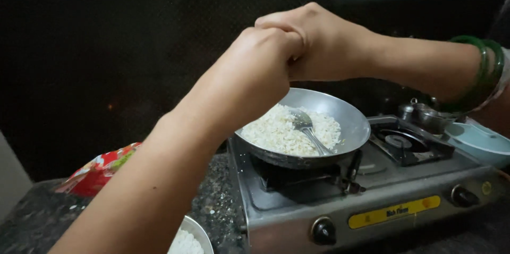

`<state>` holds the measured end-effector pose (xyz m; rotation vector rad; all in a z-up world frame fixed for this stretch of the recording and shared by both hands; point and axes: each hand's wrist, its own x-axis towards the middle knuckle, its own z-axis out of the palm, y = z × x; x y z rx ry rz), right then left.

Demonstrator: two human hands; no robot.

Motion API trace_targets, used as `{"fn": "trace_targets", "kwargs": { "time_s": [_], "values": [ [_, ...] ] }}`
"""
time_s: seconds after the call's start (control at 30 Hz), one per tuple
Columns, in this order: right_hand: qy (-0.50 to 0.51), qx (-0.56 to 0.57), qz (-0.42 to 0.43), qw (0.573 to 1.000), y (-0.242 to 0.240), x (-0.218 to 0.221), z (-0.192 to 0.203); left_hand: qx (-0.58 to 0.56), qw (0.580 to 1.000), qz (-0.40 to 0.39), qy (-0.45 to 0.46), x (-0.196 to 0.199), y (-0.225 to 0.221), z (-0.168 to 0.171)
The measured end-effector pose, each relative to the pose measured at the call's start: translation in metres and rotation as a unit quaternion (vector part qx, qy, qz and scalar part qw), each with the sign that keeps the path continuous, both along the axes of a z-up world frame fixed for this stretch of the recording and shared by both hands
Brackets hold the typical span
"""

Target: The person stirs flattened rice in a pan on a stove with a spoon and turns the stove knob by hand.

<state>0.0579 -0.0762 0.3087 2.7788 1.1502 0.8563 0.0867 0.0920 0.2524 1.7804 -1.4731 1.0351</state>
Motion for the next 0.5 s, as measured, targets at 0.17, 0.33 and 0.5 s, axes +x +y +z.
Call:
{"fn": "trace_targets", "kwargs": {
  "time_s": [0.17,0.33,0.5],
  "values": [
    [0.003,-0.006,-0.017,1.000,-0.003,0.002,-0.006,0.025,0.996,0.018,0.079,-0.008,-0.001,-0.001],
    [0.013,-0.007,-0.036,0.999,-0.005,-0.001,-0.006,0.029,0.997,0.010,0.070,0.001,-0.006,-0.003],
    [0.006,-0.012,-0.038,0.999,-0.011,0.002,0.009,0.013,0.999,-0.047,0.020,0.015,-0.013,0.008]
  ]
}}
